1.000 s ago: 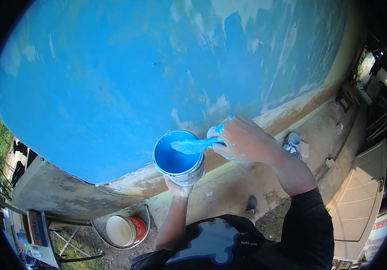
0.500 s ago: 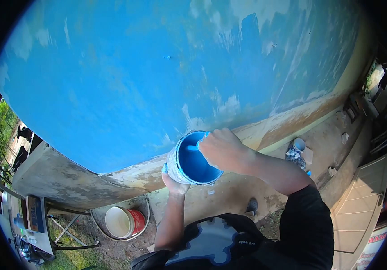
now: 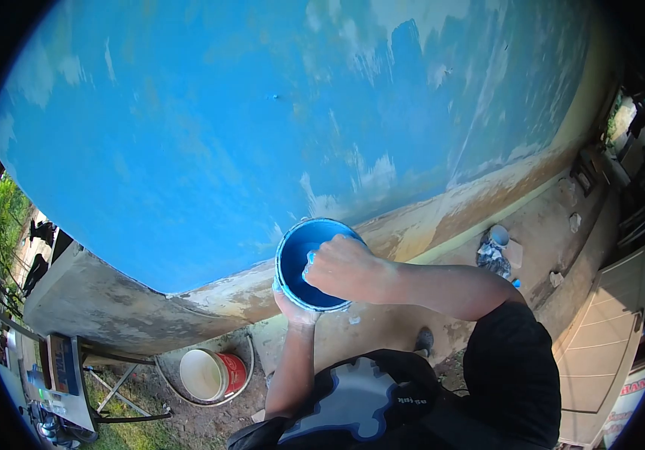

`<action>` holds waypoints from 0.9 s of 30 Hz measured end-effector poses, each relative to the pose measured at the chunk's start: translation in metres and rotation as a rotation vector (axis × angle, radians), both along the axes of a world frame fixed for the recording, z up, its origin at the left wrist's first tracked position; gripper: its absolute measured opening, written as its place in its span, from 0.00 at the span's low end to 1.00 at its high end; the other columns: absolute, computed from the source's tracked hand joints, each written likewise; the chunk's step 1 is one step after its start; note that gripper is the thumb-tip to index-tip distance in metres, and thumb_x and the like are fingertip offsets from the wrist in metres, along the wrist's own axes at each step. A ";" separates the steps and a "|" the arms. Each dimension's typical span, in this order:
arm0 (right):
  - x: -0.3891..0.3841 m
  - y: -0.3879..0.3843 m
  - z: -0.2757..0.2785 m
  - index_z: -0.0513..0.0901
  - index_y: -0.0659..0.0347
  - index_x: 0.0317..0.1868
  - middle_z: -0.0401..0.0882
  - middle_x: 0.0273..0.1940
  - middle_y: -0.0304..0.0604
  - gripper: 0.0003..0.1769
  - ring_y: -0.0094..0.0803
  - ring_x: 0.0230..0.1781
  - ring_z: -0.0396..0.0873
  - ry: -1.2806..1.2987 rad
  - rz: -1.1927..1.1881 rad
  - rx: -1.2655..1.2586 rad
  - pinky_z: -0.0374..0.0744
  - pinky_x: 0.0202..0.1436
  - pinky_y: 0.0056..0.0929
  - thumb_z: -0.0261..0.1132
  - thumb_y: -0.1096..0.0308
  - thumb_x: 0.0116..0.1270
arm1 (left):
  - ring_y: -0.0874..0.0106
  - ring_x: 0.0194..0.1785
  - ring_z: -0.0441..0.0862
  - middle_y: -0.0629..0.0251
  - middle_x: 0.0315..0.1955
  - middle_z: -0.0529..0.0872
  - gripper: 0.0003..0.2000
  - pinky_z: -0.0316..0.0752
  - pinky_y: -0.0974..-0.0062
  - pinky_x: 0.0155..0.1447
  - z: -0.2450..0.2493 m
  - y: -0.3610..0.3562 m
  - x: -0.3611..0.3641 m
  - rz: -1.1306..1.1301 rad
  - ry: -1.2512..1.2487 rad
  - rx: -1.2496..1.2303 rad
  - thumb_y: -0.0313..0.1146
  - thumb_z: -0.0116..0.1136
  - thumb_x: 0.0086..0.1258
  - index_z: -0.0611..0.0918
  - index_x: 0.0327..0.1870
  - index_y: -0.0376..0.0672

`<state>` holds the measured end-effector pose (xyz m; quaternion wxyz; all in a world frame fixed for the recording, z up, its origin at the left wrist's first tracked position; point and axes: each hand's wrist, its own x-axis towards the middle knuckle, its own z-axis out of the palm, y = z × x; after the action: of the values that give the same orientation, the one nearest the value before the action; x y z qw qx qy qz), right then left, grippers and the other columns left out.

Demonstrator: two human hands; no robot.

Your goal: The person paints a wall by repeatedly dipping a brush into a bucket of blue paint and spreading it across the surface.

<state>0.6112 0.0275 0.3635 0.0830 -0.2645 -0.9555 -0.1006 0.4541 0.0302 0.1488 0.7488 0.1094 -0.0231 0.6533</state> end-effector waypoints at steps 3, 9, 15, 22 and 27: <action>0.018 -0.002 0.013 0.88 0.61 0.26 0.86 0.27 0.48 0.03 0.37 0.25 0.87 -0.013 -0.067 0.022 0.79 0.23 0.35 0.71 0.71 0.54 | 0.50 0.74 0.71 0.53 0.72 0.75 0.32 0.65 0.46 0.77 0.001 0.004 -0.002 -0.070 -0.044 -0.082 0.57 0.43 0.78 0.73 0.73 0.44; 0.071 -0.005 0.005 0.88 0.62 0.35 0.86 0.25 0.50 0.09 0.47 0.27 0.86 0.270 -0.267 0.072 0.81 0.29 0.41 0.68 0.64 0.67 | 0.50 0.75 0.70 0.54 0.74 0.73 0.31 0.64 0.44 0.78 -0.003 0.004 0.003 -0.099 -0.032 -0.181 0.56 0.41 0.79 0.71 0.75 0.44; 0.097 -0.022 -0.005 0.88 0.61 0.50 0.85 0.30 0.55 0.15 0.49 0.27 0.83 0.443 -0.494 -0.327 0.80 0.34 0.44 0.66 0.59 0.73 | 0.49 0.76 0.68 0.54 0.76 0.70 0.31 0.63 0.40 0.78 -0.006 -0.006 0.009 -0.113 0.000 -0.174 0.55 0.39 0.80 0.70 0.76 0.44; 0.118 -0.032 -0.031 0.87 0.62 0.53 0.83 0.25 0.53 0.19 0.45 0.23 0.80 0.724 -0.603 -0.501 0.78 0.33 0.41 0.67 0.55 0.73 | 0.47 0.77 0.67 0.53 0.76 0.69 0.32 0.61 0.38 0.79 0.004 -0.009 0.023 -0.197 0.005 -0.225 0.55 0.36 0.80 0.70 0.76 0.44; 0.142 -0.045 -0.048 0.87 0.63 0.56 0.85 0.29 0.47 0.19 0.30 0.23 0.76 0.877 -0.678 -0.615 0.75 0.30 0.33 0.70 0.59 0.72 | 0.48 0.77 0.67 0.53 0.76 0.69 0.31 0.61 0.38 0.79 0.005 -0.006 0.035 -0.253 0.082 -0.219 0.54 0.36 0.80 0.70 0.76 0.45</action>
<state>0.7532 -0.0176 0.3154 0.3506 -0.5809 -0.6809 0.2756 0.4894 0.0240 0.1535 0.8329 0.0498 0.0650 0.5474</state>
